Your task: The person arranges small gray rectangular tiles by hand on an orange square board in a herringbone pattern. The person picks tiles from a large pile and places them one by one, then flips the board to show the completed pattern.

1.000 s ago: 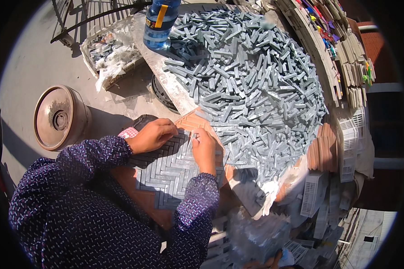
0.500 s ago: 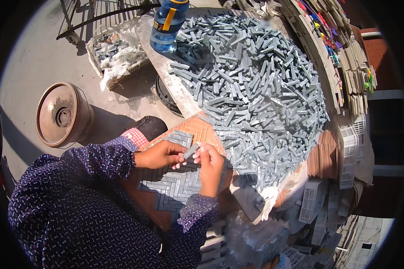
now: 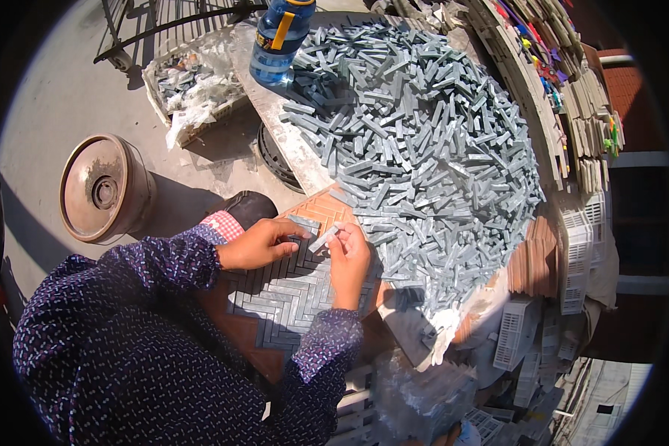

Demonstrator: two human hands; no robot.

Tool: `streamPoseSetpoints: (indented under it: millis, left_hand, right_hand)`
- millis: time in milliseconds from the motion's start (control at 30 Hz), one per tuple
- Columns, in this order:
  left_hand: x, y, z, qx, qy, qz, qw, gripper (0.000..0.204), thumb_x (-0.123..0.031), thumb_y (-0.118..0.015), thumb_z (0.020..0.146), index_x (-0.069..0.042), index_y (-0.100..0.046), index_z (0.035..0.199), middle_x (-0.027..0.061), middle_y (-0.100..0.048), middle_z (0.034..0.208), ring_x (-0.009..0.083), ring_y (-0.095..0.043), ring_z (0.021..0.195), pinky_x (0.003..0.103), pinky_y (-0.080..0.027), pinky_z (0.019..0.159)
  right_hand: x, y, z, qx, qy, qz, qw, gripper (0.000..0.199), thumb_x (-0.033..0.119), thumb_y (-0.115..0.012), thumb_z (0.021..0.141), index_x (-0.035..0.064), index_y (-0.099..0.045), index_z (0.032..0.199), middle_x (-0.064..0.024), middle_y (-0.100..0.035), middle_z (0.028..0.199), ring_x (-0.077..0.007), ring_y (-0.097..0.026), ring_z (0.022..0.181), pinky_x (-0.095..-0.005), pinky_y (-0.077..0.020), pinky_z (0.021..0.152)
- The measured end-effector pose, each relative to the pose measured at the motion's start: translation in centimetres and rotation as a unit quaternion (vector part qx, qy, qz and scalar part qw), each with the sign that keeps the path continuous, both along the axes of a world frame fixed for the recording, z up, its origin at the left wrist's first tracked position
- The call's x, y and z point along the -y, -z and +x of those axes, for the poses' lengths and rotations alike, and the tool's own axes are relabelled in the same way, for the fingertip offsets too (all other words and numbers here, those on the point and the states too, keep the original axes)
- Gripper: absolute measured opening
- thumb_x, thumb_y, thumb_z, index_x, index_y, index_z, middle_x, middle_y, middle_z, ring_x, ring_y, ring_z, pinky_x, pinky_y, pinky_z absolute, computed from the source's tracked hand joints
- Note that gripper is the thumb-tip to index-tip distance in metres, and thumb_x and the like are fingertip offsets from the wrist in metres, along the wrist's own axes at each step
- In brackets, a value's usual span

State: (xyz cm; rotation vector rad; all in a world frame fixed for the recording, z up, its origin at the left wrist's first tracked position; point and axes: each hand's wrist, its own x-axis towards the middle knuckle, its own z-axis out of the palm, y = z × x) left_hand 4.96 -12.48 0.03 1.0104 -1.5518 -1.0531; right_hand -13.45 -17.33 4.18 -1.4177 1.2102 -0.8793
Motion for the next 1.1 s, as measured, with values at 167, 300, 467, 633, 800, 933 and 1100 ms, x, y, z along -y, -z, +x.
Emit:
streamPoseSetpoints:
  millis: [167, 300, 467, 633, 800, 933, 1100]
  left_hand:
    - [0.5, 0.9, 1.8, -0.096, -0.025, 0.161, 0.982, 0.02, -0.003, -0.058, 0.088, 0.003, -0.061, 0.107, 0.0083, -0.065, 0.092, 0.0102, -0.059, 0.078, 0.025, -0.049, 0.07]
    - [0.2, 1.7, 2.4, -0.133, -0.035, 0.174, 0.975, 0.018, -0.003, -0.057, 0.089, 0.005, -0.062, 0.104, 0.0089, -0.067, 0.09, 0.01, -0.06, 0.078, 0.025, -0.049, 0.07]
    - [0.0, 2.2, 2.5, -0.115, -0.037, 0.162, 0.979, 0.018, -0.003, -0.058, 0.088, 0.005, -0.062, 0.103, 0.0094, -0.067, 0.089, 0.0099, -0.06, 0.079, 0.025, -0.049, 0.071]
    - [0.1, 2.0, 2.6, -0.067, -0.052, 0.133, 0.987, 0.018, -0.003, -0.059, 0.085, 0.003, -0.063, 0.101, 0.0122, -0.067, 0.088, 0.0173, -0.063, 0.08, 0.029, -0.049, 0.073]
    - [0.1, 0.0, 2.2, 0.203, -0.01, -0.104, 0.974, 0.024, -0.005, -0.062, 0.079, 0.001, -0.063, 0.102, 0.0136, -0.063, 0.1, 0.0328, -0.059, 0.098, 0.037, -0.048, 0.087]
    - [1.0, 2.2, -0.8, 0.356, 0.031, -0.247, 0.901, 0.049, -0.021, -0.053, 0.084, 0.001, -0.048, 0.128, 0.0149, -0.046, 0.136, 0.0279, -0.041, 0.129, 0.039, -0.029, 0.109]
    - [1.4, 2.7, -1.7, 0.437, 0.094, -0.206, 0.871, 0.059, -0.036, -0.053, 0.088, -0.003, -0.041, 0.136, 0.0104, -0.041, 0.142, 0.0229, -0.036, 0.133, 0.04, -0.023, 0.111]
  right_hand:
    - [3.1, 3.1, -1.5, -0.076, -0.024, -0.005, 0.997, 0.024, -0.007, -0.058, 0.081, -0.0018, -0.057, 0.105, -0.0076, -0.063, 0.084, -0.0115, -0.06, 0.073, -0.0234, -0.0478, 0.066]
    - [3.9, 4.3, -1.9, -0.192, -0.054, 0.025, 0.98, 0.022, -0.005, -0.059, 0.081, -0.0008, -0.062, 0.102, -0.0073, -0.064, 0.082, -0.0127, -0.061, 0.072, -0.0251, -0.0491, 0.064]
    - [3.2, 2.7, -0.7, -0.294, -0.085, -0.034, 0.951, 0.025, -0.003, -0.064, 0.077, -0.0004, -0.065, 0.102, -0.0102, -0.066, 0.087, -0.0163, -0.065, 0.073, -0.0265, -0.0503, 0.064]
    - [2.7, 2.7, -0.8, -0.378, -0.125, -0.154, 0.905, 0.029, -0.003, -0.066, 0.074, -0.0001, -0.065, 0.103, -0.0132, -0.065, 0.093, -0.0212, -0.066, 0.076, -0.0284, -0.0506, 0.067]
    - [2.3, 2.2, -1.6, -0.343, -0.049, -0.223, 0.911, 0.035, -0.002, -0.064, 0.076, 0.0005, -0.061, 0.111, -0.0136, -0.064, 0.092, -0.0222, -0.064, 0.079, -0.03, -0.0497, 0.071]
    - [0.6, 2.3, -5.1, -0.247, 0.098, -0.127, 0.956, 0.03, 0.002, -0.061, 0.081, -0.0005, -0.061, 0.111, -0.0183, -0.065, 0.09, -0.0275, -0.064, 0.083, -0.034, -0.0501, 0.074]
    - [-1.9, 2.0, -7.3, -0.331, 0.092, -0.171, 0.924, 0.02, 0.001, -0.062, 0.08, -0.0033, -0.062, 0.099, -0.0142, -0.065, 0.088, -0.0222, -0.064, 0.079, -0.0305, -0.0501, 0.073]
